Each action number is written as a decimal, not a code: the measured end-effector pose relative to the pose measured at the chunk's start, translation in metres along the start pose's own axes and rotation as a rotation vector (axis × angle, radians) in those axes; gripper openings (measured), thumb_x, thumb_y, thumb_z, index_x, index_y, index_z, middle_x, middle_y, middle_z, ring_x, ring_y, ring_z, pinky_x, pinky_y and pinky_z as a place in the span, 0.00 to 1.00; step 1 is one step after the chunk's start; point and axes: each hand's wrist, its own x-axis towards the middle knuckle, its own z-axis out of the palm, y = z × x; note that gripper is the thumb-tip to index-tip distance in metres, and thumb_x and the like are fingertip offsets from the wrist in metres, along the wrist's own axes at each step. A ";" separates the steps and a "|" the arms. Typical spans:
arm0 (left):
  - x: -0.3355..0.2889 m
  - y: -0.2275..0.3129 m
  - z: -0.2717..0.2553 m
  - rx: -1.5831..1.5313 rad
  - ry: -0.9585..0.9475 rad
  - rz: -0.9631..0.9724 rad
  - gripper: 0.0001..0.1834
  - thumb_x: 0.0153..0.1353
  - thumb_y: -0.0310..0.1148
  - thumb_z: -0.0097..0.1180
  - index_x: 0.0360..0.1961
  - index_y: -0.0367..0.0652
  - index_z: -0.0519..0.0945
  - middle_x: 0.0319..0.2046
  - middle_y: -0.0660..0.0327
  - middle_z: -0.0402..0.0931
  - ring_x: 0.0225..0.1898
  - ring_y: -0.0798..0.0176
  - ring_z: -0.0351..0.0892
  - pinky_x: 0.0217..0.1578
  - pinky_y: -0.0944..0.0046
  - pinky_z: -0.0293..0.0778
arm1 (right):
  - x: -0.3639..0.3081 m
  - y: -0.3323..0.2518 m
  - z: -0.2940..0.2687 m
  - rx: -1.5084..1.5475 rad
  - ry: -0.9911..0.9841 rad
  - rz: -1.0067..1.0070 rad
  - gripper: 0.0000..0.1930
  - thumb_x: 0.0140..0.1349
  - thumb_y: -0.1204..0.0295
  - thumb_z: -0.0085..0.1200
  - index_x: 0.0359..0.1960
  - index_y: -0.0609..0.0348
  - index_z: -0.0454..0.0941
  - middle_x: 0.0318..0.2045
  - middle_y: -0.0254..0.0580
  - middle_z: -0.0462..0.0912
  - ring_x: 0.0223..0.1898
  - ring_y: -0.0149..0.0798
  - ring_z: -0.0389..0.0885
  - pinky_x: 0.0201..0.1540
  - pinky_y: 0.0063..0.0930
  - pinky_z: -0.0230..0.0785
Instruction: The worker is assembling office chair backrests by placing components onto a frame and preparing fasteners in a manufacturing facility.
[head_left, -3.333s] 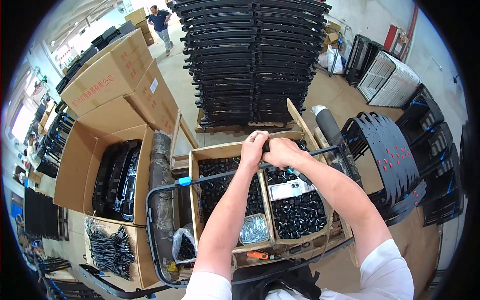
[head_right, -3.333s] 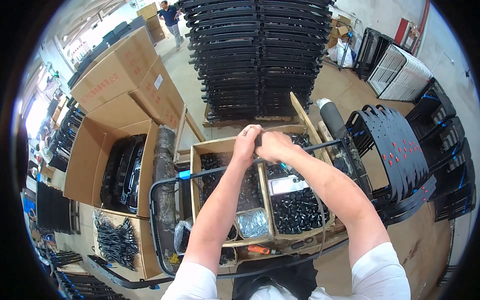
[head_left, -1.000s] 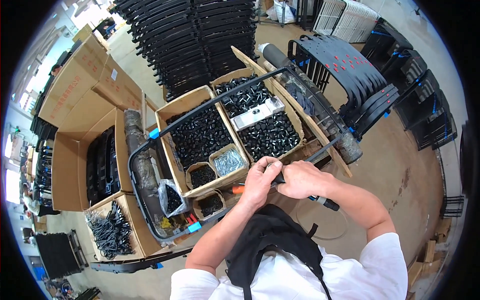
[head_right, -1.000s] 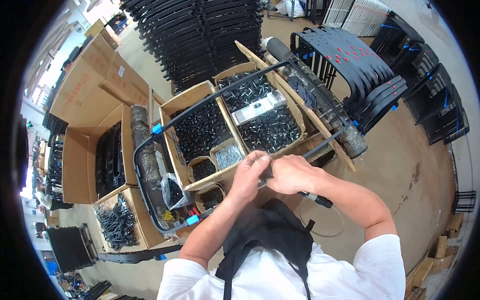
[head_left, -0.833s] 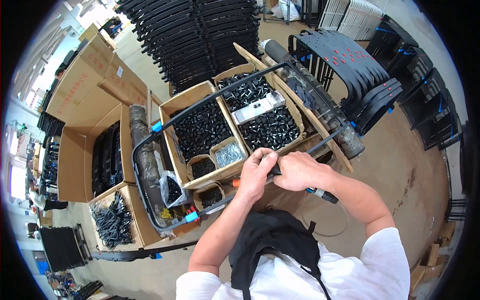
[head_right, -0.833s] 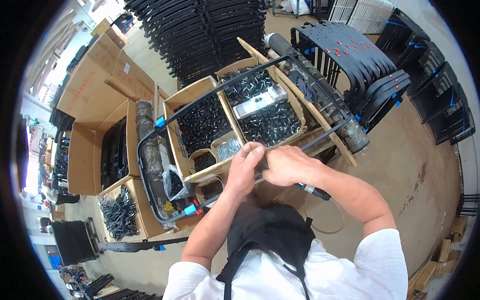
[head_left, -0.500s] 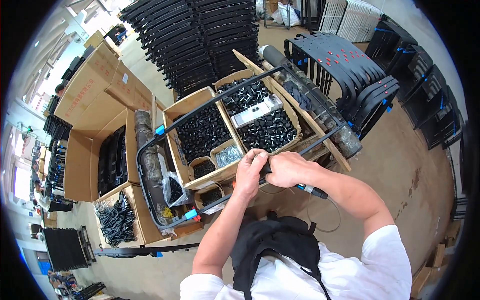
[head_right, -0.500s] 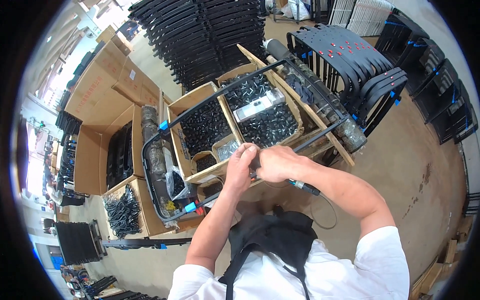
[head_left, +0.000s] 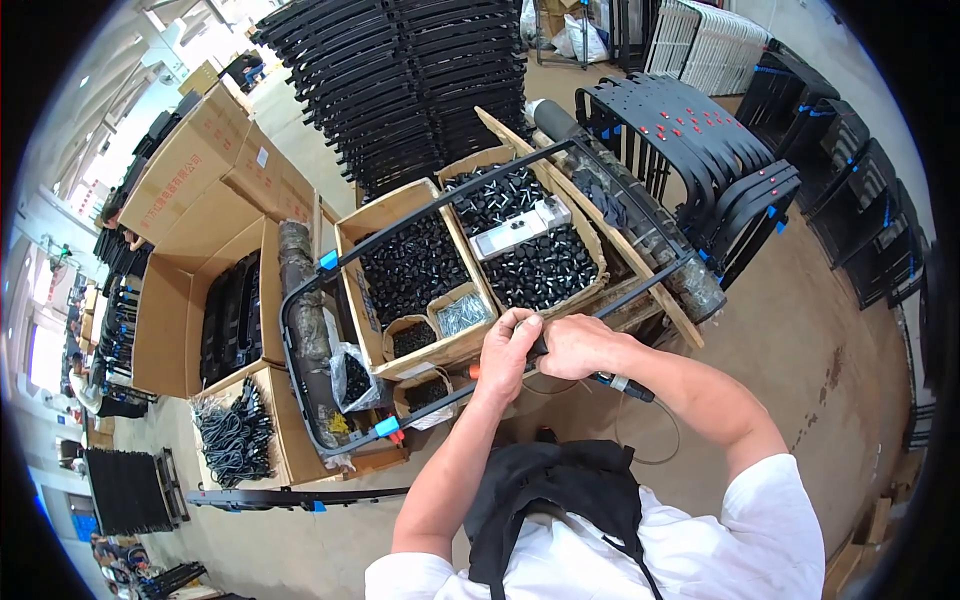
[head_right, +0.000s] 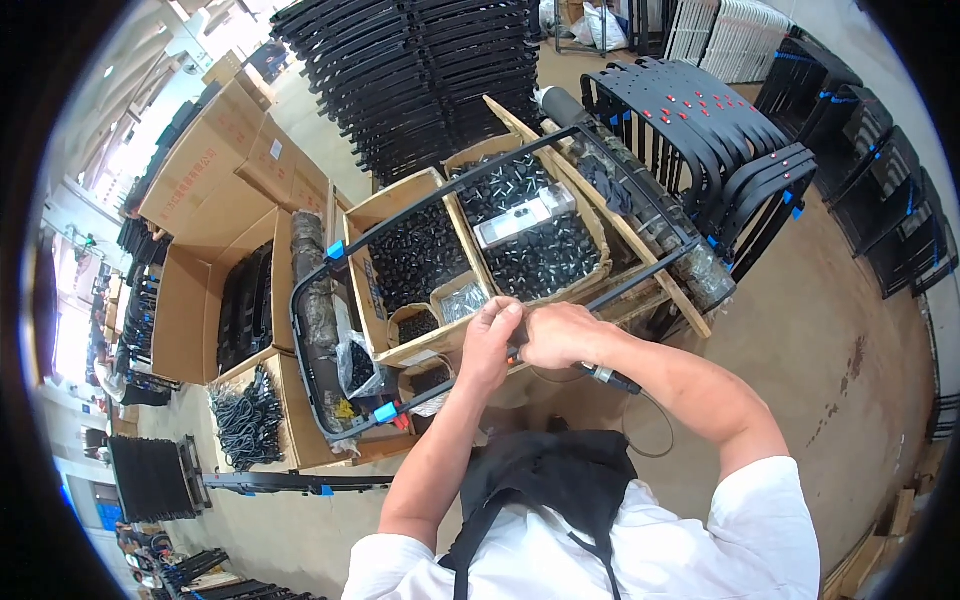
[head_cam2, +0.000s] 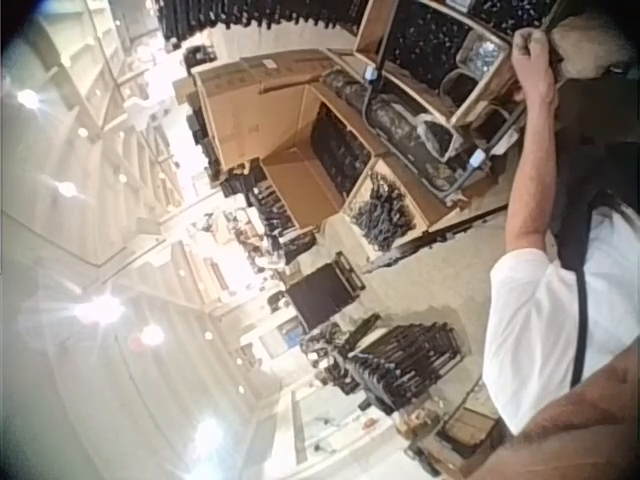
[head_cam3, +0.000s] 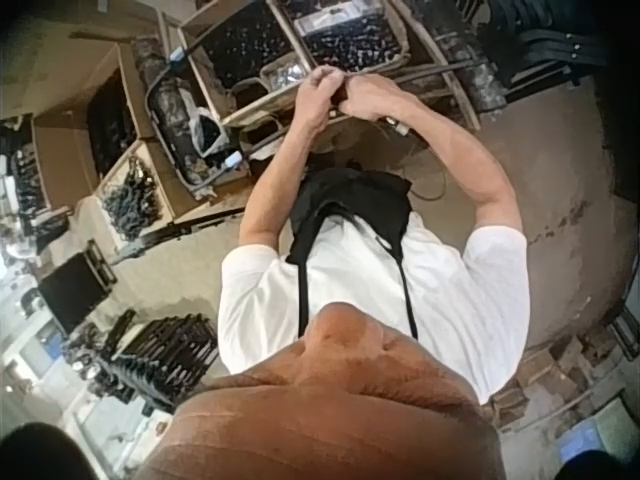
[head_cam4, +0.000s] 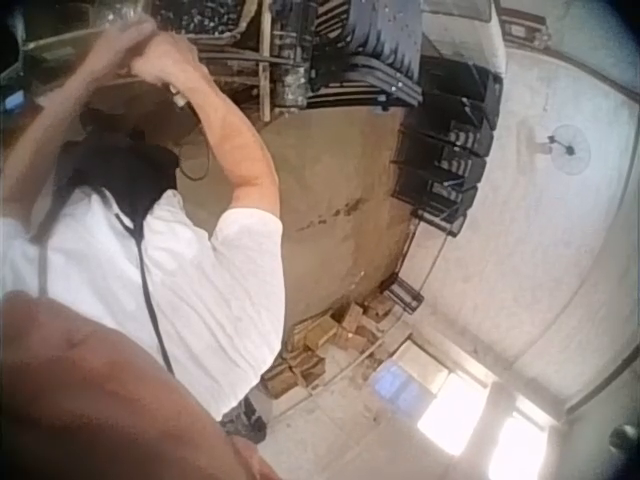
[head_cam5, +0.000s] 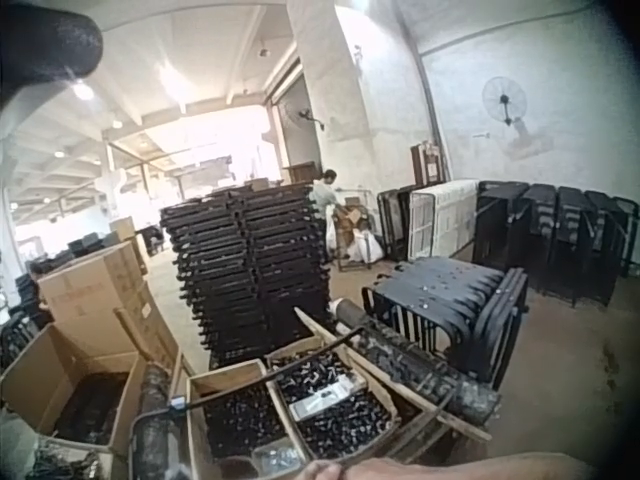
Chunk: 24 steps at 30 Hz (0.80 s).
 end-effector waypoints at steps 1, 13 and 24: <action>0.000 -0.002 -0.001 0.017 -0.008 -0.003 0.07 0.74 0.34 0.61 0.46 0.43 0.82 0.39 0.70 0.80 0.40 0.76 0.74 0.44 0.71 0.73 | 0.003 0.002 0.002 -0.018 -0.026 -0.002 0.18 0.62 0.61 0.55 0.44 0.63 0.87 0.45 0.61 0.88 0.50 0.60 0.87 0.54 0.51 0.78; 0.001 0.003 0.001 0.051 -0.021 0.046 0.09 0.73 0.35 0.63 0.46 0.41 0.83 0.38 0.70 0.79 0.40 0.75 0.73 0.44 0.69 0.72 | 0.004 -0.009 -0.004 -0.025 -0.052 0.010 0.19 0.60 0.62 0.56 0.46 0.62 0.86 0.46 0.61 0.88 0.51 0.60 0.87 0.53 0.50 0.78; -0.025 0.084 -0.016 0.225 -0.032 0.294 0.13 0.78 0.37 0.53 0.52 0.40 0.83 0.46 0.65 0.79 0.51 0.70 0.75 0.55 0.66 0.73 | -0.019 -0.001 -0.015 0.474 0.056 -0.075 0.20 0.57 0.68 0.62 0.49 0.67 0.81 0.30 0.50 0.86 0.30 0.43 0.87 0.34 0.35 0.78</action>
